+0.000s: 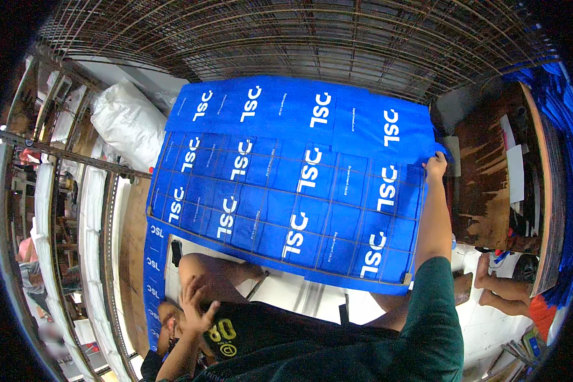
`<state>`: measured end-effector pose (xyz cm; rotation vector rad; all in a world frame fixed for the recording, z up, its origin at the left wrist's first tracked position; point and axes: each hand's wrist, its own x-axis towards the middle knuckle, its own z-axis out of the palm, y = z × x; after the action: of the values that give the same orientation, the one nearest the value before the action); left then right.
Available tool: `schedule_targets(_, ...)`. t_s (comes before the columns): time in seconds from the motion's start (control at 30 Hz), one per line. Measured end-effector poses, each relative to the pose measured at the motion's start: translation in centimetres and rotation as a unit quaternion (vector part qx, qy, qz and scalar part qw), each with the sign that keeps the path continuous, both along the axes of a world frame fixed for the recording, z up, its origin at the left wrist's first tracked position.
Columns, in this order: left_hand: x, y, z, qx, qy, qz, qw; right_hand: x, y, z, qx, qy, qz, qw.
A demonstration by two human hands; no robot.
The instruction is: The person sits on the floor and repeatedly folds blue tarps marked with 'TSC' onto a metal grid frame. They pick up a tarp, fold it in half, and place it on the frame, repeating this process for multiple units. Another person is visible in the background handling similar items.
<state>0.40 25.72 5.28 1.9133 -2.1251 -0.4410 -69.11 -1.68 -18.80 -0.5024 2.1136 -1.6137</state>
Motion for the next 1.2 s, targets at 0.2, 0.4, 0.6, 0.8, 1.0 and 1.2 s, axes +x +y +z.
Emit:
schedule_targets(0.2, 0.1, -1.9, -0.2, -0.015, -0.003, 0.002, 1.0, 1.2, 0.2, 1.8, 0.041, 0.008, -0.007, 0.999)
schedule_targets(0.4, 0.2, -2.5, -0.5, -0.025, 0.043, -0.008, 0.999, 1.0, 1.4, 1.2, -0.04, 0.026, -0.001, 0.999)
schedule_targets(0.6, -0.2, -2.3, -0.4, -0.028, 0.039, 0.009, 0.999, 2.7, 0.5, 3.7, 0.023, 0.02, -0.045, 0.999)
schedule_targets(0.8, 0.6, -1.6, -1.5, -0.008, 0.073, 0.04, 0.996, 2.8, 0.5, 4.2, 0.07, 0.022, -0.071, 0.995)
schedule_targets(1.0, 0.1, -2.2, -1.0, -0.029, 0.04, 0.01, 0.999, 2.7, 0.8, 3.9, 0.081, 0.017, -0.055, 0.995)
schedule_targets(1.2, -0.4, -2.4, -0.4, -0.021, 0.043, 0.012, 0.999, 3.5, 0.9, 4.3, 0.096, 0.028, -0.041, 0.994)
